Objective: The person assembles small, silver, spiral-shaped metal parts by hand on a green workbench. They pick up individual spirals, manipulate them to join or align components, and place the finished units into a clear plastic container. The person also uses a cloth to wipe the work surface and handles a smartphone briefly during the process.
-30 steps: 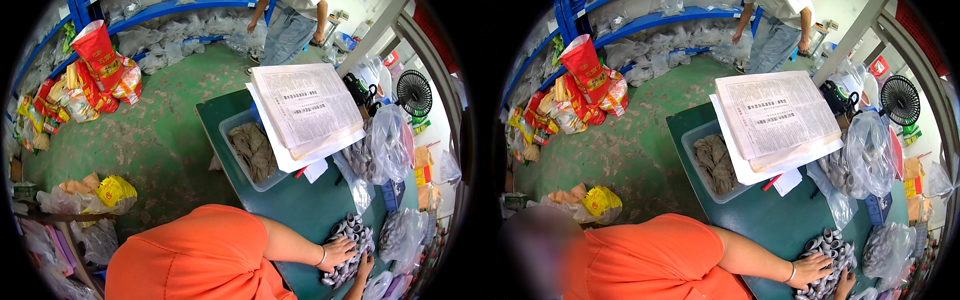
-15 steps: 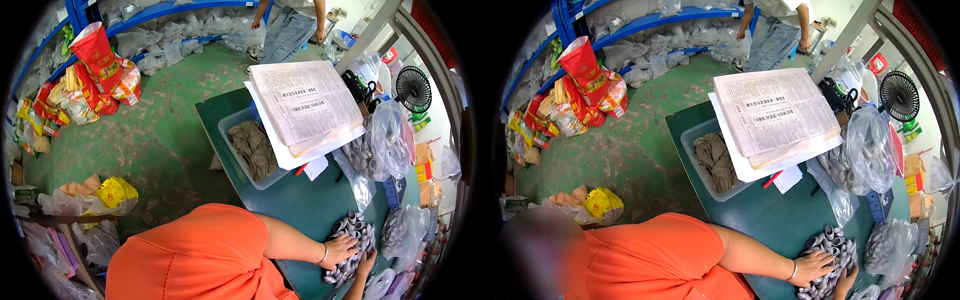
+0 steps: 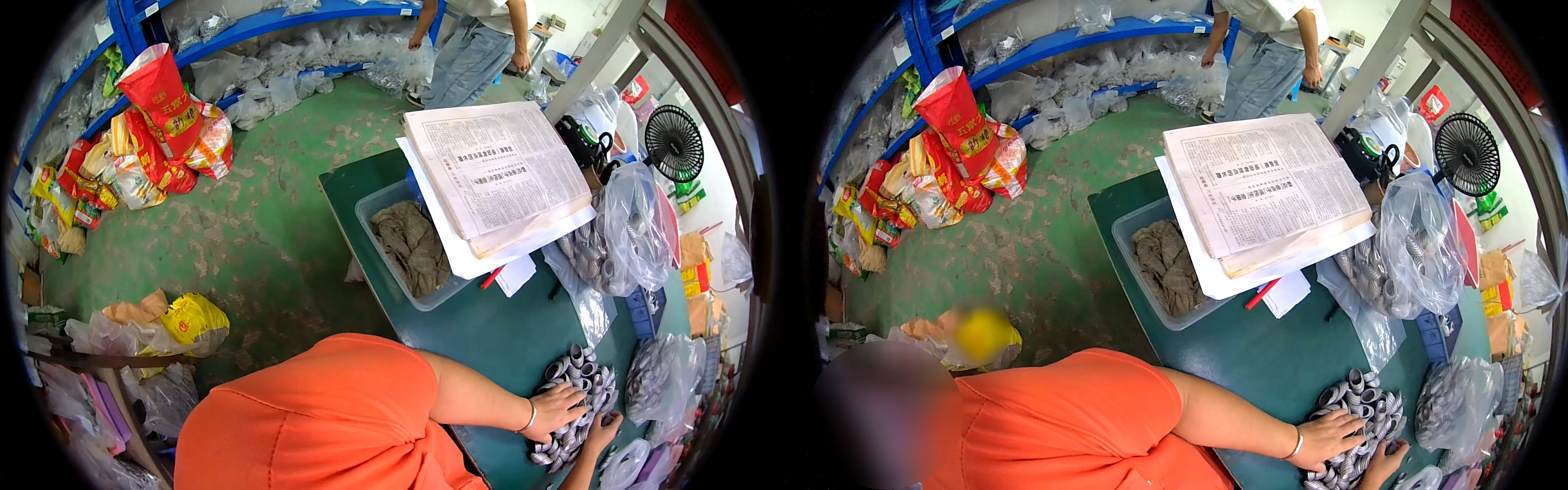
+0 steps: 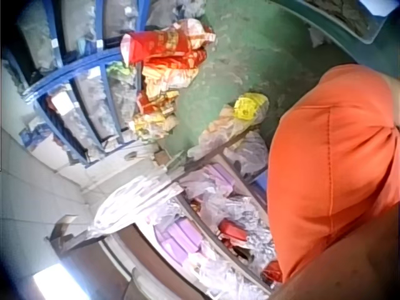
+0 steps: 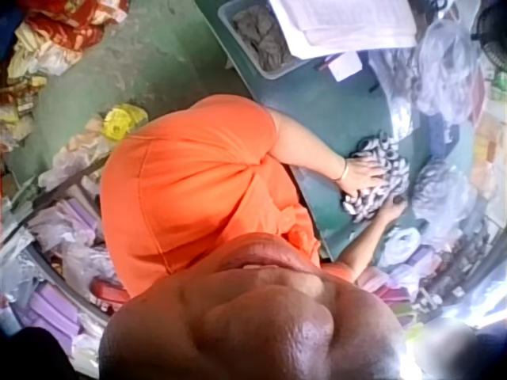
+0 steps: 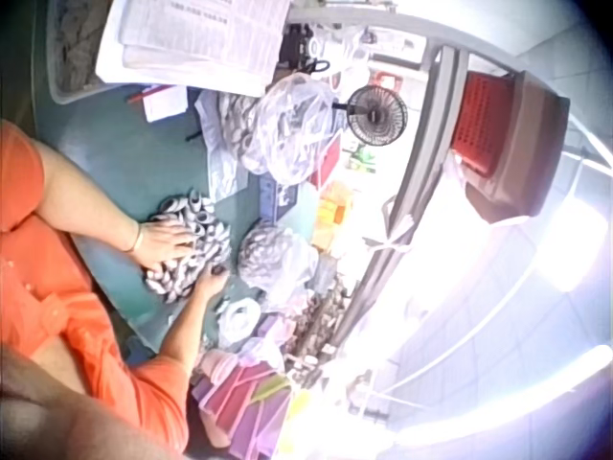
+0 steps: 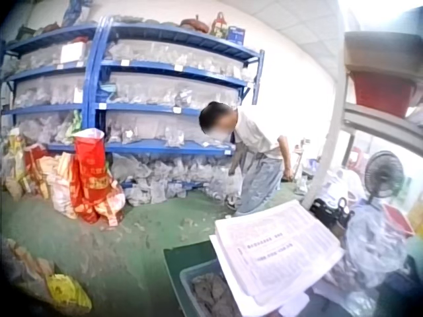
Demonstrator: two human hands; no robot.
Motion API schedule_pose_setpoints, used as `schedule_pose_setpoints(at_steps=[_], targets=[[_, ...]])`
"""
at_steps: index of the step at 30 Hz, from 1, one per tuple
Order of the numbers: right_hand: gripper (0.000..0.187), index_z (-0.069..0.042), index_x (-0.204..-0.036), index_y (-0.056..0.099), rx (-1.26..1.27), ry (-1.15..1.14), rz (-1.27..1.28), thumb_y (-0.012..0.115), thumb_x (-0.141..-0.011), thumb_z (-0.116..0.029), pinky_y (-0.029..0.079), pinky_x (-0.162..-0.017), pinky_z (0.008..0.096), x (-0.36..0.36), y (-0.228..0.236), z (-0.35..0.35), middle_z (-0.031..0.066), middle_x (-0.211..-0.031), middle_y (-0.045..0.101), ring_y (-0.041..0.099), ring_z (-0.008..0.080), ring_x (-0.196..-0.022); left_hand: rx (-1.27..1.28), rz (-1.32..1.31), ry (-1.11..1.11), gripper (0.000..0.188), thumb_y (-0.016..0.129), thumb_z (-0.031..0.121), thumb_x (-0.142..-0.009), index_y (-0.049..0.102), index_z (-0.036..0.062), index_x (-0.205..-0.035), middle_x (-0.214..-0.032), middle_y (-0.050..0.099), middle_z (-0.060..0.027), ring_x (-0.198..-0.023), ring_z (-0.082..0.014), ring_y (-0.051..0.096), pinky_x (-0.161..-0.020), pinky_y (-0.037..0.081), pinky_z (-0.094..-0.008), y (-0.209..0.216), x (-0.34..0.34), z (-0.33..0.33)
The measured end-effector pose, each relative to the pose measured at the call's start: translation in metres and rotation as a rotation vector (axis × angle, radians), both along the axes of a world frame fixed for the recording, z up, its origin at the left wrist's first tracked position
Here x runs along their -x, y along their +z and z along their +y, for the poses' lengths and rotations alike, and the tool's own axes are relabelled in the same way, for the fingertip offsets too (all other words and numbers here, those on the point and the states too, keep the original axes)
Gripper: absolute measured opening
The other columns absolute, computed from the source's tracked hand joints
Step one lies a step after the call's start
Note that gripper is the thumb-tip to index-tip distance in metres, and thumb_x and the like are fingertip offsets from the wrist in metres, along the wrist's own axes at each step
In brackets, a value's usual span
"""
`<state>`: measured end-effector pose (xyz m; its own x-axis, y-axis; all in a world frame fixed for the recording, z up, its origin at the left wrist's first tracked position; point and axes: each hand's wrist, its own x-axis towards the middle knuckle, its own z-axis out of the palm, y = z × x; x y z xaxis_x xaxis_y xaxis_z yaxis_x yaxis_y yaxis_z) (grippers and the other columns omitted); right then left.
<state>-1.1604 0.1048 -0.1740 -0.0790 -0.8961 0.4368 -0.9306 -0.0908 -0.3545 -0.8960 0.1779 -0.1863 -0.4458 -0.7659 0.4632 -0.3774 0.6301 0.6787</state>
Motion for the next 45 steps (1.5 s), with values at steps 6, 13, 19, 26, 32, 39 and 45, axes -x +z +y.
schedule_pose_setpoints(at_steps=[6,13,19,26,32,39,45], targets=[[0.026,0.008,-0.104,0.051,-0.136,0.134,-0.2,0.061,-0.083,-0.005,0.046,-0.076,0.0331,0.037,-0.021,-0.015,0.0133,-0.096,0.058,0.054,0.0217,-0.085,0.0,-0.011,-0.016,0.098,0.082,0.033,-0.059,0.033,-0.0002,-0.137,-0.144,0.026,-0.0258,-0.135,-0.0386,0.025,-0.111,0.017,-0.0481,0.005,-0.005,0.004],[0.029,0.008,-0.098,0.057,-0.082,-0.051,-0.15,0.068,-0.081,-0.013,0.048,-0.077,0.0336,0.023,0.0,0.013,0.0145,-0.089,0.063,0.058,0.0223,-0.08,0.009,-0.003,-0.075,0.094,0.079,0.031,-0.062,0.033,-0.0019,-0.137,-0.143,0.03,-0.0252,-0.133,-0.0386,0.03,-0.109,0.022,-0.0497,0.003,-0.001,0.002],[0.058,0.004,-0.113,0.063,0.034,-0.428,-0.645,0.079,-0.072,-0.033,0.046,-0.083,0.0317,-0.027,0.037,0.012,0.0154,-0.105,0.065,0.06,0.02,-0.093,0.122,-0.076,0.01,0.082,0.077,0.036,-0.063,0.044,0.0024,-0.13,-0.137,0.042,-0.0193,-0.127,-0.0354,0.039,-0.102,0.03,-0.0486,0.009,-0.024,-0.009],[0.029,-0.007,-0.097,0.058,-0.004,0.055,-1.987,0.06,-0.088,-0.035,0.042,-0.044,0.0254,0.003,0.048,0.033,0.0071,-0.087,0.063,0.061,0.0184,-0.071,0.075,-0.158,-0.029,0.085,0.077,0.034,-0.068,0.038,0.005,-0.137,-0.143,0.035,-0.0186,-0.131,-0.0332,0.034,-0.108,0.022,-0.0461,0.022,-0.019,-0.002],[0.027,-0.006,-0.106,0.06,0.12,0.08,-1.422,0.065,-0.087,-0.024,0.052,-0.068,0.0293,-0.08,0.048,0.051,0.0087,-0.095,0.065,0.062,0.0176,-0.081,0.011,-0.096,-0.021,0.102,0.082,0.033,-0.063,0.025,0.0,-0.142,-0.141,0.035,-0.0215,-0.132,-0.034,0.034,-0.109,0.022,-0.0463,0.025,-0.018,0.0],[0.026,0.0,-0.106,0.062,0.149,0.504,-0.386,0.058,-0.09,-0.02,0.045,-0.088,0.0408,-0.086,0.05,0.059,0.0176,-0.106,0.062,0.058,0.0339,-0.099,0.056,-0.147,0.036,0.099,0.081,0.035,-0.064,0.028,0.0029,-0.141,-0.144,0.03,-0.0211,-0.131,-0.0358,0.033,-0.108,0.022,-0.0486,0.028,-0.021,-0.001],[0.042,-0.012,-0.125,0.053,-0.004,-0.623,0.274,0.061,-0.084,-0.016,0.04,-0.098,0.0448,0.128,0.0,0.017,0.0152,-0.125,0.053,0.048,0.0333,-0.118,0.021,-0.201,-0.029,0.092,0.081,0.029,-0.064,0.034,0.0058,-0.139,-0.145,0.032,-0.0191,-0.13,-0.0348,0.035,-0.107,0.022,-0.0477,0.033,-0.015,0.001]])
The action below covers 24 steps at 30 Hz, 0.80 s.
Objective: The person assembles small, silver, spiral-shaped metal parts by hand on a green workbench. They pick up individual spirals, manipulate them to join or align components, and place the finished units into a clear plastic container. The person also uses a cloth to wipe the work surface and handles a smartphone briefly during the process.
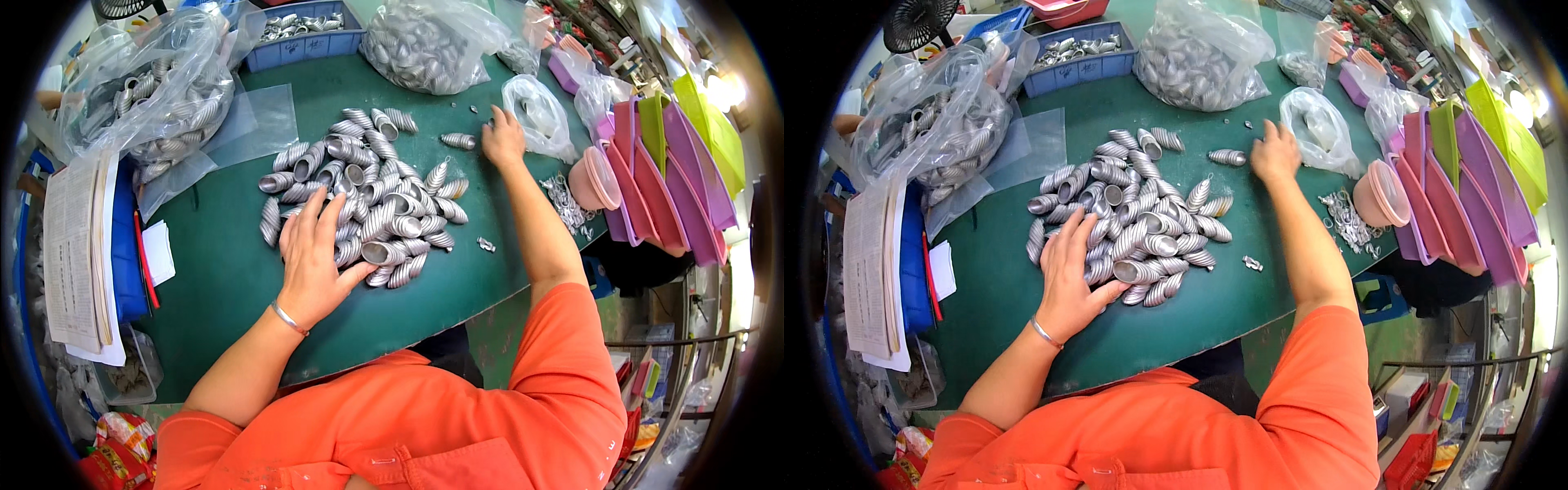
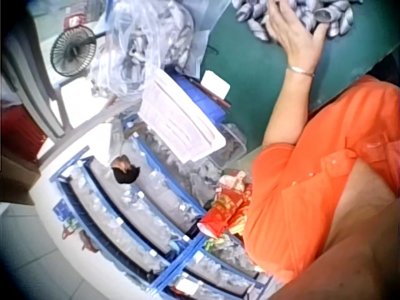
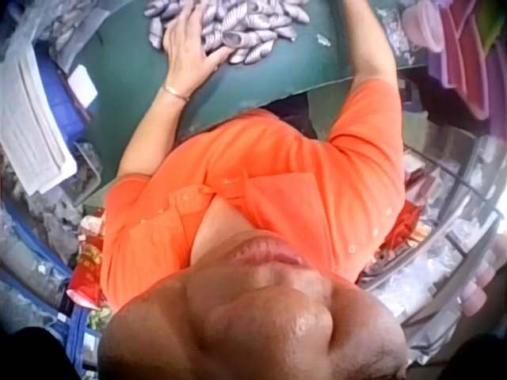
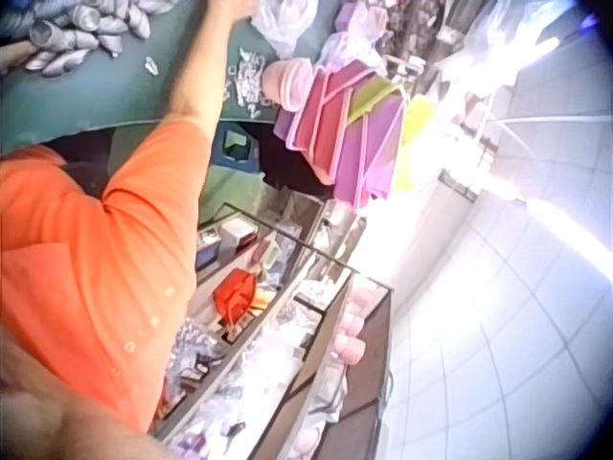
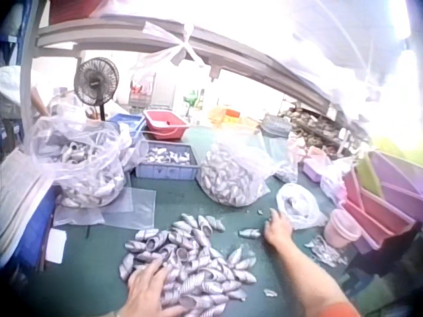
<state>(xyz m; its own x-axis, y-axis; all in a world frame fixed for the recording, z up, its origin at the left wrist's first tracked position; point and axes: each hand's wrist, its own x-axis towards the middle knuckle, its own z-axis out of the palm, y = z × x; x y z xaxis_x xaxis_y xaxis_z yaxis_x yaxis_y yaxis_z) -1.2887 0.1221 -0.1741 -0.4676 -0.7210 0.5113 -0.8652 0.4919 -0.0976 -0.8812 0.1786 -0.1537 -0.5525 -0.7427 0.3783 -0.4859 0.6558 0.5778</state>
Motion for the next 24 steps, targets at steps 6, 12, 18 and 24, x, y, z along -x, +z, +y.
schedule_pose_setpoints(at_steps=[6,12,18,24], targets=[[0.039,-0.008,-0.117,0.059,0.073,0.218,-0.428,0.067,-0.08,-0.018,0.044,-0.092,0.0406,0.035,-0.026,0.007,0.0157,-0.113,0.06,0.057,0.0321,-0.104,-0.007,0.002,0.002,0.092,0.08,0.039,-0.066,0.035,0.0056,-0.139,-0.143,0.033,-0.0196,-0.129,-0.0358,0.035,-0.107,0.021,-0.0519,0.003,-0.001,-0.001],[0.037,-0.001,-0.1,0.061,-0.04,0.589,-0.717,0.077,-0.075,-0.022,0.047,-0.071,0.031,-0.049,0.009,0.014,0.0089,-0.081,0.062,0.057,0.0161,-0.075,0.006,-0.012,0.008,0.089,0.078,0.04,-0.068,0.036,0.0048,-0.138,-0.141,0.034,-0.0201,-0.128,-0.0358,0.036,-0.107,0.021,-0.0517,0.005,-0.002,-0.001],[0.02,-0.002,-0.102,0.064,-0.108,0.974,-0.995,0.064,-0.09,-0.019,0.045,-0.076,0.0253,-0.1,0.02,0.015,0.0009,-0.091,0.062,0.054,0.0086,-0.084,0.017,-0.026,0.012,0.09,0.079,0.037,-0.066,0.036,0.0034,-0.138,-0.142,0.037,-0.0195,-0.128,-0.0352,0.037,-0.108,0.021,-0.0476,0.004,-0.002,-0.001],[0.024,-0.004,-0.099,0.069,0.109,0.472,-0.557,0.064,-0.085,-0.024,0.048,-0.083,0.0364,-0.04,0.024,-0.041,0.016,-0.099,0.065,0.062,0.028,-0.093,0.01,-0.023,0.0,0.087,0.077,0.039,-0.068,0.037,0.0039,-0.137,-0.141,0.036,-0.0199,-0.127,-0.0352,0.037,-0.106,0.021,-0.0503,0.006,-0.001,-0.002]])
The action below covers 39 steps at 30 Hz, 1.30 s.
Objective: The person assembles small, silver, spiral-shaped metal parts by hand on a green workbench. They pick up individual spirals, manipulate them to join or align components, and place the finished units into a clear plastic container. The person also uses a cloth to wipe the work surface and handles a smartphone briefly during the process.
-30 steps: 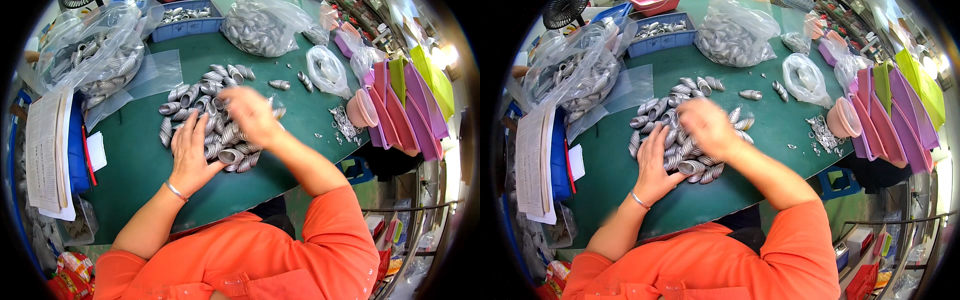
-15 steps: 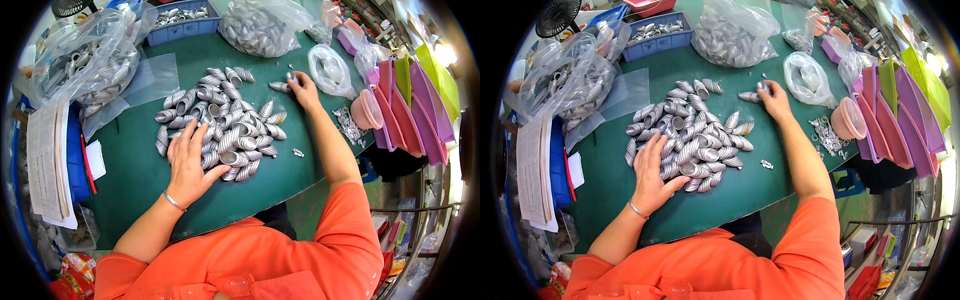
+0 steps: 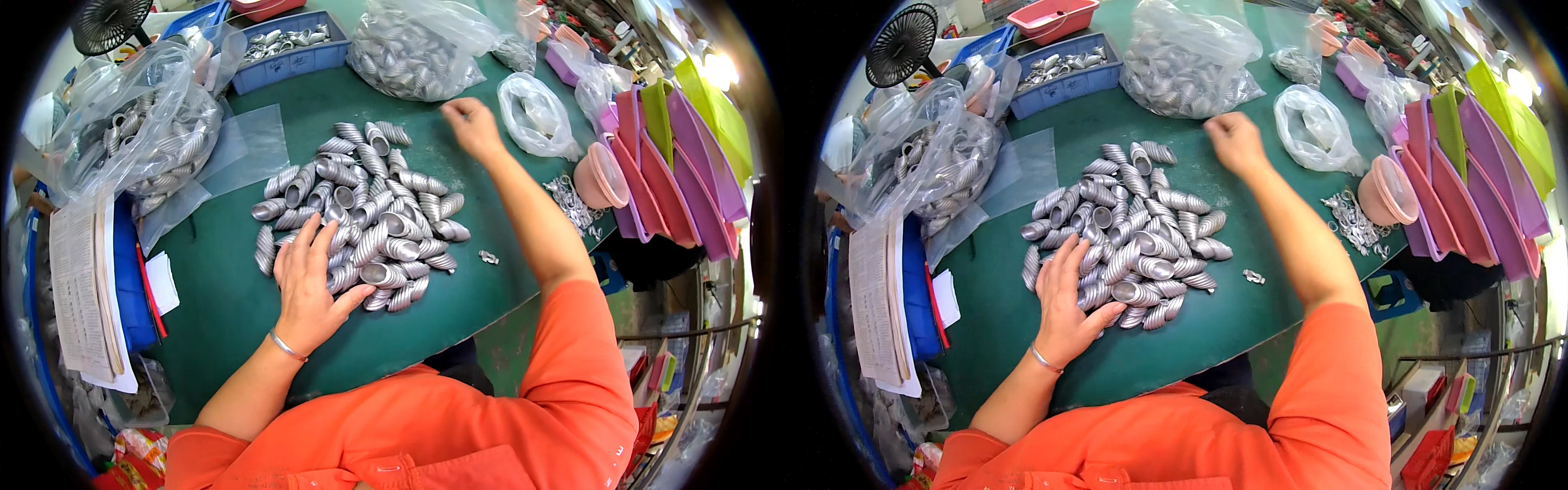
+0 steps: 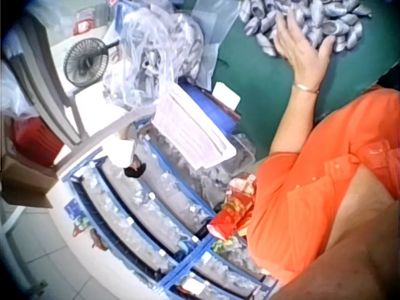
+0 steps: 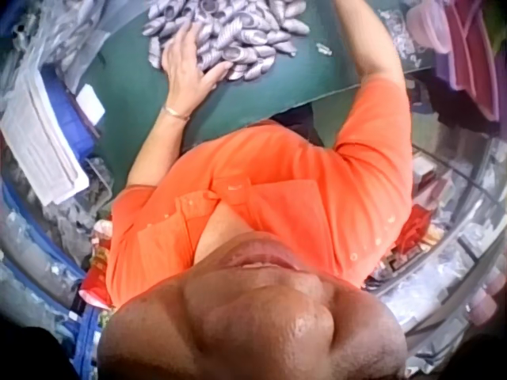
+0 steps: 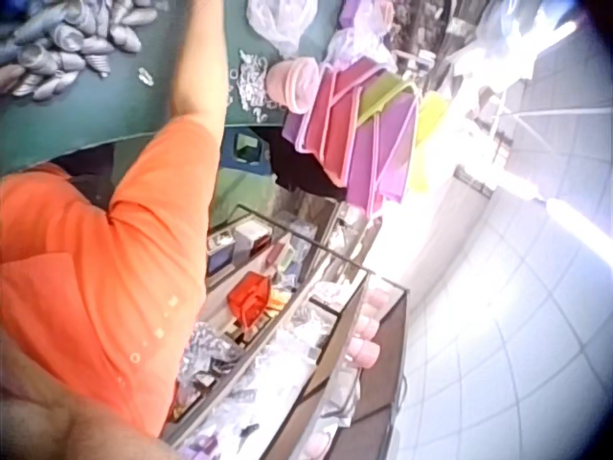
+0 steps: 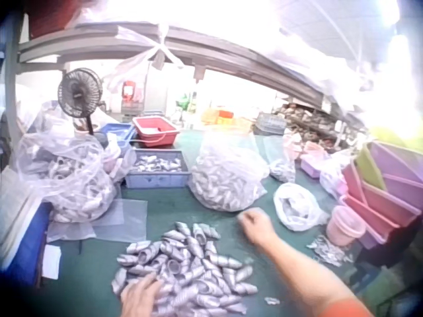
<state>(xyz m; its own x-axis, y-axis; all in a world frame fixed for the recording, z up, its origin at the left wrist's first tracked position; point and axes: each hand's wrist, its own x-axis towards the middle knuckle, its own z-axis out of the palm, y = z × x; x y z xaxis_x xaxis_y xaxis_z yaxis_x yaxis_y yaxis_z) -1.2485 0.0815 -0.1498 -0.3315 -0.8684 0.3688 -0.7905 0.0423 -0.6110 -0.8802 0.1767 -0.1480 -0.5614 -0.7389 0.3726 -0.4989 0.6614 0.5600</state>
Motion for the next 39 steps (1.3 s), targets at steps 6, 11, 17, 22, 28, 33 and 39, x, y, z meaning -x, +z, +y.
schedule_pose_setpoints(at_steps=[6,11,17,22,28,33,39], targets=[[0.016,-0.007,-0.094,0.071,0.04,-0.094,0.257,0.063,-0.08,-0.01,0.047,-0.088,0.0394,0.046,-0.05,-0.029,0.0156,-0.102,0.064,0.059,0.0342,-0.098,-0.004,-0.006,-0.01,0.087,0.077,0.036,-0.068,0.036,0.0046,-0.138,-0.143,0.036,-0.0181,-0.129,-0.0343,0.037,-0.107,0.02,-0.0502,-0.003,-0.004,-0.003],[0.011,-0.002,-0.085,0.069,0.022,-0.002,0.3,0.064,-0.075,-0.001,0.049,-0.077,0.0386,0.029,-0.041,-0.004,0.0158,-0.089,0.063,0.062,0.034,-0.086,-0.002,-0.023,-0.013,0.086,0.077,0.034,-0.068,0.036,0.0057,-0.139,-0.143,0.037,-0.0171,-0.129,-0.0341,0.037,-0.107,0.021,-0.0483,-0.003,-0.003,-0.003],[0.012,-0.004,-0.087,0.069,0.15,-0.071,0.233,0.064,-0.076,0.0,0.05,-0.076,0.035,0.033,0.009,0.095,0.0134,-0.09,0.064,0.063,0.0297,-0.084,0.025,-0.034,0.012,0.083,0.077,0.028,-0.067,0.039,0.0043,-0.137,-0.141,0.039,-0.0163,-0.128,-0.0337,0.038,-0.107,0.023,-0.0442,-0.002,-0.002,0.0],[0.008,-0.002,-0.086,0.068,0.253,-0.384,0.291,0.066,-0.078,-0.003,0.05,-0.077,0.032,0.106,0.013,0.198,0.0121,-0.089,0.065,0.064,0.0262,-0.083,0.051,0.03,0.002,0.07,0.076,0.025,-0.068,0.046,0.0051,-0.129,-0.138,0.045,-0.0142,-0.122,-0.0323,0.043,-0.104,0.028,-0.0414,-0.003,0.007,0.0],[0.013,-0.002,-0.092,0.067,0.096,-0.447,0.316,0.061,-0.082,-0.006,0.048,-0.085,0.0354,0.104,-0.017,0.225,0.0141,-0.095,0.067,0.063,0.0307,-0.091,0.029,0.182,-0.005,0.052,0.077,0.008,-0.064,0.057,0.0043,-0.112,-0.132,0.052,-0.0133,-0.114,-0.0296,0.053,-0.096,0.041,-0.0368,-0.008,0.004,-0.002],[0.069,-0.005,-0.128,0.052,0.002,0.303,0.092,0.074,-0.074,-0.043,0.033,-0.105,0.0428,-0.057,0.005,0.184,0.0183,-0.136,0.047,0.042,0.0364,-0.127,-0.034,0.361,-0.024,0.039,0.075,0.004,-0.07,0.06,0.0022,-0.106,-0.116,0.058,-0.0138,-0.113,-0.0303,0.054,-0.095,0.044,-0.0384,-0.011,0.002,-0.002],[0.082,-0.016,-0.135,0.045,-0.107,0.545,0.362,0.075,-0.066,-0.05,0.019,-0.107,0.0589,-0.154,0.01,0.171,0.0149,-0.149,0.028,0.024,0.0399,-0.137,0.148,0.091,-0.058,0.073,0.085,0.03,-0.058,0.055,0.0066,-0.121,-0.123,0.051,-0.0146,-0.114,-0.0331,0.049,-0.098,0.039,-0.0411,0.007,0.004,0.008]])
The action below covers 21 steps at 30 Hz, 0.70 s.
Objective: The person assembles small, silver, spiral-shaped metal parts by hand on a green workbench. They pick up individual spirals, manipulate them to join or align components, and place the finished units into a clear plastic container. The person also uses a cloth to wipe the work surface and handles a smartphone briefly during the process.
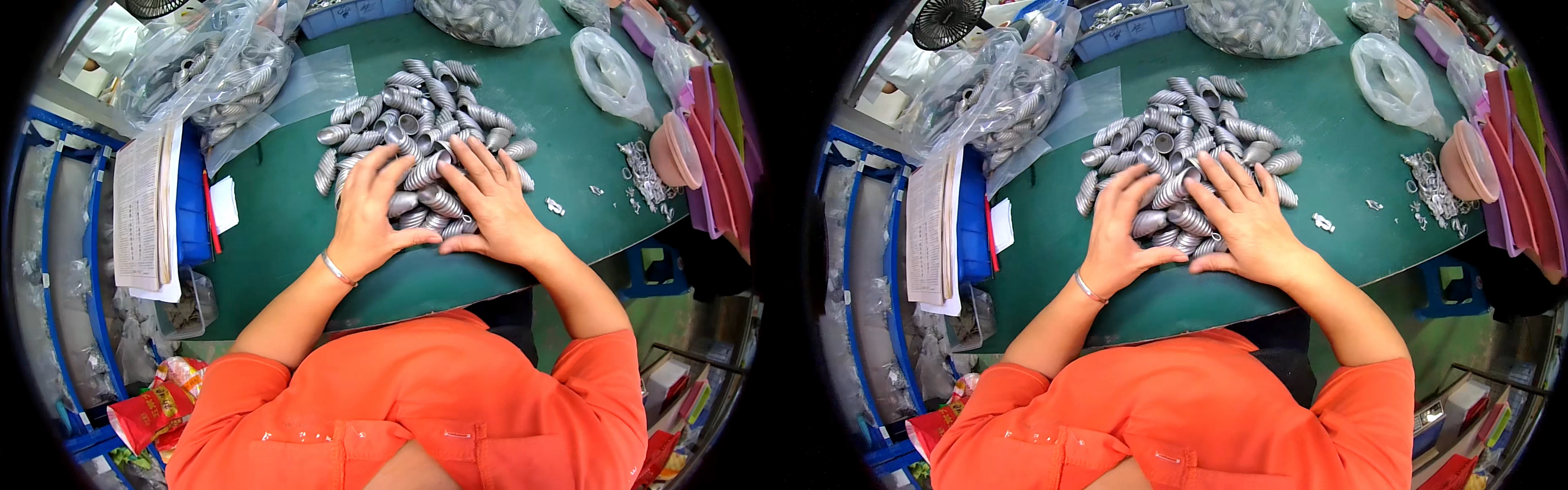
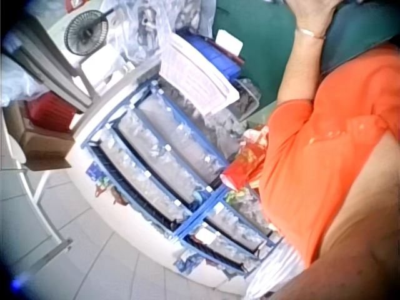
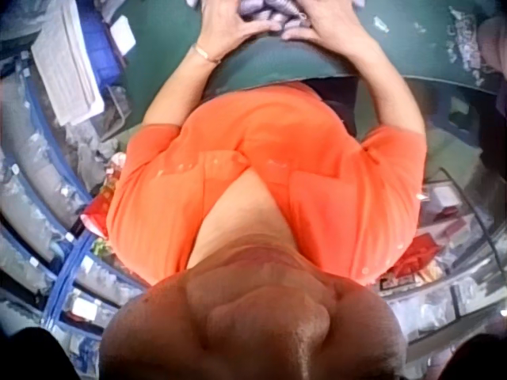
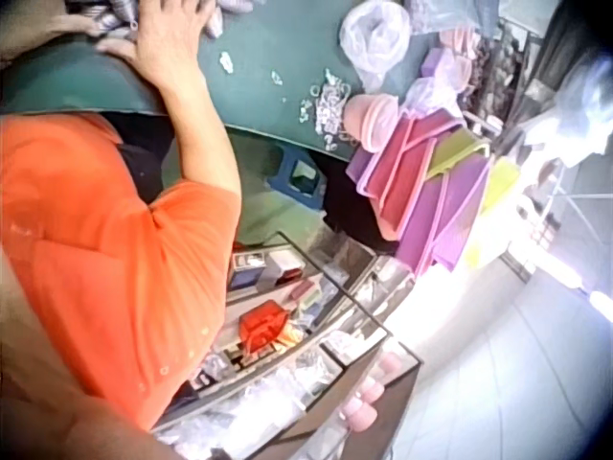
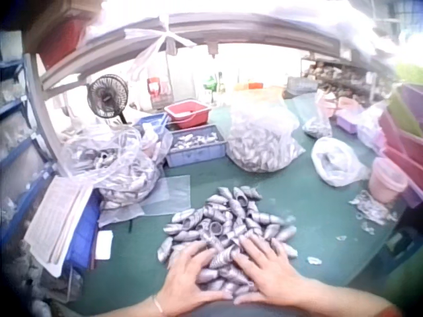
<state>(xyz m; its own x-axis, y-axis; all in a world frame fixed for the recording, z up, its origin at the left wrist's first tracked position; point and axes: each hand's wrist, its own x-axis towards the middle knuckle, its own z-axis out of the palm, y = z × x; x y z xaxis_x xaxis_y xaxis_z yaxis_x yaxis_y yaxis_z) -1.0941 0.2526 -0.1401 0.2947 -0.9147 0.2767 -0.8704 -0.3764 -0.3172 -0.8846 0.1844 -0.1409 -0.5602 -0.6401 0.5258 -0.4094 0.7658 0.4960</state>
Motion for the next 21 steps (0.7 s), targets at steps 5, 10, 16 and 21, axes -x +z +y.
schedule_pose_setpoints(at_steps=[5,10,16,21], targets=[[0.059,-0.017,-0.122,0.056,0.099,-0.009,-0.014,0.076,-0.07,-0.036,0.025,-0.105,0.0582,-0.003,-0.003,-0.012,0.0103,-0.146,0.035,0.031,0.0375,-0.134,-0.036,0.0,0.005,0.043,0.081,0.017,-0.064,0.064,0.0062,-0.102,-0.113,0.057,-0.012,-0.105,-0.0316,0.054,-0.09,0.043,-0.0393,-0.005,-0.002,-0.004],[0.038,-0.015,-0.105,0.065,0.1,0.027,-0.128,0.076,-0.071,-0.026,0.027,-0.104,0.0558,-0.002,0.003,-0.021,0.0095,-0.137,0.047,0.037,0.0367,-0.129,-0.046,0.138,0.082,0.021,0.076,0.004,-0.067,0.065,0.0037,-0.085,-0.108,0.06,-0.012,-0.101,-0.0286,0.057,-0.087,0.045,-0.0369,-0.005,-0.012,-0.008],[0.019,-0.006,-0.081,0.068,0.09,-0.099,-0.233,0.069,-0.076,-0.024,0.042,-0.087,0.0452,0.012,0.037,-0.07,0.0122,-0.1,0.066,0.059,0.0315,-0.1,-0.013,-0.046,0.071,0.037,0.073,0.012,-0.072,0.059,0.0027,-0.104,-0.112,0.059,-0.017,-0.107,-0.0335,0.054,-0.094,0.041,-0.0413,0.005,-0.037,-0.011],[0.031,-0.005,-0.084,0.071,-0.181,-0.468,0.093,0.064,-0.077,-0.034,0.045,-0.082,0.0493,0.024,0.02,-0.14,0.0176,-0.096,0.065,0.059,0.0354,-0.1,-0.009,-0.142,0.044,0.04,0.071,0.022,-0.077,0.056,0.0032,-0.109,-0.118,0.054,-0.0183,-0.112,-0.0366,0.05,-0.095,0.039,-0.0437,-0.003,-0.042,-0.005]])
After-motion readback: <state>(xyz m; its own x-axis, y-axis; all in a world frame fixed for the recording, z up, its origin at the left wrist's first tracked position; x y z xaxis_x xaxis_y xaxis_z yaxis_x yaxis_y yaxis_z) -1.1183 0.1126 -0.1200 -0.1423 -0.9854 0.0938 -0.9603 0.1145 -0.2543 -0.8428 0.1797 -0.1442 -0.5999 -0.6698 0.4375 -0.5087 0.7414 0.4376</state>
